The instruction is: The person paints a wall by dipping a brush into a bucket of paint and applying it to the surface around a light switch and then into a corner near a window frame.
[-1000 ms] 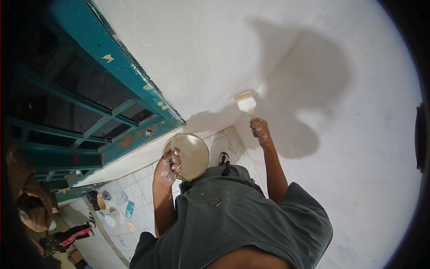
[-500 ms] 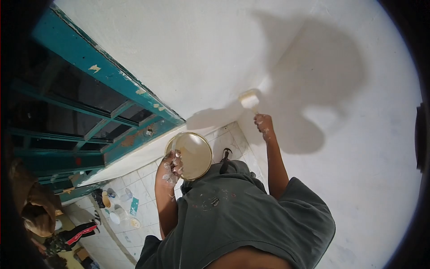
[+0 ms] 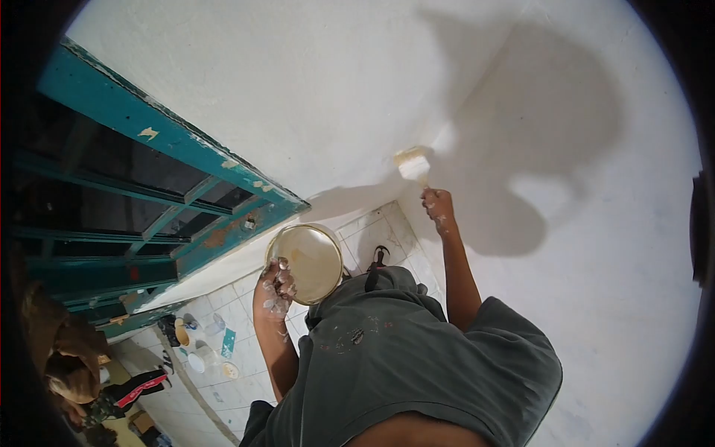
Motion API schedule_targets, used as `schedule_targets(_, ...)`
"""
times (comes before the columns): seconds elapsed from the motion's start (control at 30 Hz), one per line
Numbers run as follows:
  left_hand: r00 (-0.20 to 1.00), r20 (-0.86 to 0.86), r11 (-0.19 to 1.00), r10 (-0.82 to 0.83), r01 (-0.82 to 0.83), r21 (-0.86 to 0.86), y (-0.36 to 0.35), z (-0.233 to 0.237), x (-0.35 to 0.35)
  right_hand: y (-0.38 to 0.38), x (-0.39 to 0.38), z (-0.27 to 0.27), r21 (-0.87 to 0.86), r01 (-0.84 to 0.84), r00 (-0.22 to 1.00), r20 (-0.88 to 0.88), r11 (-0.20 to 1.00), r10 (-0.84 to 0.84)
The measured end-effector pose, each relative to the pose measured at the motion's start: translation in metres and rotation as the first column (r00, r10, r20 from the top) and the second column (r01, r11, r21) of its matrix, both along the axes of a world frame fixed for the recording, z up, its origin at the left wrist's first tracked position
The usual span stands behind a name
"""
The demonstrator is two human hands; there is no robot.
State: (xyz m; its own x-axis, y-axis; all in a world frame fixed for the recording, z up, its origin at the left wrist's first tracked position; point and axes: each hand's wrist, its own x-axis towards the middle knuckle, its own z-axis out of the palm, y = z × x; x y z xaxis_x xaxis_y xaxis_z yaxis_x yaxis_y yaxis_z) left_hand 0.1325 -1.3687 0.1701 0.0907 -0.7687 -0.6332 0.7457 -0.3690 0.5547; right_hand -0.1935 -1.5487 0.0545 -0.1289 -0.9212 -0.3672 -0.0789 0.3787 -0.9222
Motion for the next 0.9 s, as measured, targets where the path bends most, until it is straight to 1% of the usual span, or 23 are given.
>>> schedule_targets(0.03, 1.0, 0.002, 1.0, 0.014, -0.014, -0.003, 0.0, 0.0, 0.0, -0.009, 0.002, -0.023, 0.037, -0.05, 0.994, -0.093, 0.998, 0.054)
schedule_targets(0.07, 1.0, -0.001, 1.0, 0.015, -0.015, -0.003, 0.002, 0.0, 0.001, -0.012, 0.004, -0.03, 0.079, -0.097, 0.977, -0.183, 0.992, 0.11)
schedule_targets(0.1, 1.0, 0.009, 1.0, 0.012, -0.012, 0.001, 0.002, 0.0, 0.002, -0.013, 0.002, -0.037, 0.076, -0.098, 0.977, -0.184, 0.992, 0.111)
schedule_targets(0.17, 1.0, 0.025, 1.0, 0.013, -0.013, -0.004, 0.002, 0.0, 0.003, -0.019, -0.001, -0.047, 0.015, -0.107, 0.955, -0.276, 0.994, 0.107)
schedule_targets(0.2, 1.0, 0.027, 1.0, 0.011, -0.011, -0.008, 0.004, 0.0, 0.005, -0.017, 0.003, -0.024, 0.012, -0.111, 0.955, -0.274, 0.994, 0.11)
schedule_targets(0.27, 1.0, 0.028, 1.0, 0.012, -0.012, -0.006, 0.005, 0.0, 0.006, -0.01, 0.002, 0.032, -0.149, -0.06, 0.976, -0.214, 0.987, 0.027)
schedule_targets(0.3, 0.999, 0.025, 1.0, 0.024, -0.024, 0.006, 0.005, 0.0, 0.005, -0.007, 0.002, 0.058, -0.142, -0.062, 0.976, -0.217, 0.988, 0.03)
schedule_targets(0.33, 0.999, 0.023, 0.999, 0.032, -0.032, 0.02, 0.005, -0.001, 0.005, -0.006, 0.002, 0.08, -0.158, -0.047, 0.985, -0.174, 0.986, 0.019)
schedule_targets(0.37, 0.999, 0.021, 0.999, 0.026, -0.026, 0.025, 0.006, -0.001, 0.005, -0.005, 0.001, 0.09, -0.175, -0.028, 0.992, -0.13, 0.984, 0.005)
schedule_targets(0.4, 0.999, 0.025, 0.999, 0.022, -0.022, 0.024, 0.006, -0.001, 0.005, -0.005, -0.001, 0.089, -0.193, -0.059, 0.986, -0.167, 0.979, 0.026)
schedule_targets(0.43, 1.0, 0.025, 1.0, 0.019, -0.02, 0.023, 0.005, -0.003, 0.004, -0.004, -0.004, 0.078, -0.192, -0.053, 0.984, -0.174, 0.98, 0.02)
schedule_targets(0.5, 1.0, 0.012, 1.0, 0.016, -0.017, 0.019, 0.007, -0.006, 0.005, -0.006, -0.01, 0.033, -0.095, -0.055, 0.998, -0.004, 0.994, 0.055)
schedule_targets(0.53, 1.0, 0.006, 1.0, 0.021, -0.021, 0.014, 0.008, -0.008, 0.006, -0.007, -0.01, 0.006, -0.082, -0.051, 0.998, -0.051, 0.995, 0.047)
schedule_targets(0.57, 1.0, -0.007, 0.999, 0.029, -0.029, 0.014, 0.008, -0.009, 0.006, -0.013, -0.009, -0.025, 0.018, -0.057, 0.998, 0.013, 0.998, 0.057)
schedule_targets(0.6, 0.999, 0.02, 0.999, 0.032, -0.033, 0.026, 0.009, -0.01, 0.005, -0.017, -0.01, -0.051, 0.122, -0.068, 0.995, 0.077, 0.99, 0.059)
schedule_targets(0.63, 0.998, 0.05, 0.999, 0.032, -0.034, 0.039, 0.009, -0.01, 0.006, -0.019, -0.009, -0.069, 0.128, -0.073, 0.996, 0.068, 0.989, 0.065)
schedule_targets(0.7, 0.999, 0.038, 0.999, 0.022, -0.023, 0.026, 0.009, -0.012, 0.006, -0.026, -0.003, -0.083, 0.182, -0.08, 0.995, 0.069, 0.98, 0.068)
schedule_targets(0.73, 1.0, 0.02, 1.0, 0.003, -0.003, 0.025, 0.009, -0.013, 0.007, -0.028, -0.003, -0.088, 0.225, -0.063, 0.998, -0.001, 0.972, 0.065)
schedule_targets(0.77, 1.0, 0.002, 1.0, -0.019, 0.019, 0.023, 0.009, -0.012, 0.008, -0.028, -0.002, -0.086, 0.226, -0.063, 0.998, 0.001, 0.972, 0.064)
schedule_targets(0.83, 1.0, 0.016, 0.999, -0.026, 0.026, 0.023, 0.009, -0.012, 0.007, -0.028, -0.003, -0.066, 0.203, -0.061, 0.983, -0.157, 0.977, 0.094)
schedule_targets(0.87, 1.0, 0.008, 0.999, -0.024, 0.024, 0.023, 0.008, -0.015, 0.009, -0.03, -0.003, -0.053, 0.206, -0.061, 0.983, -0.156, 0.977, 0.094)
schedule_targets(0.9, 1.0, 0.0, 1.0, -0.02, 0.02, 0.021, 0.008, -0.016, 0.008, -0.034, -0.005, -0.032, 0.074, -0.082, 0.954, -0.283, 0.994, 0.1)
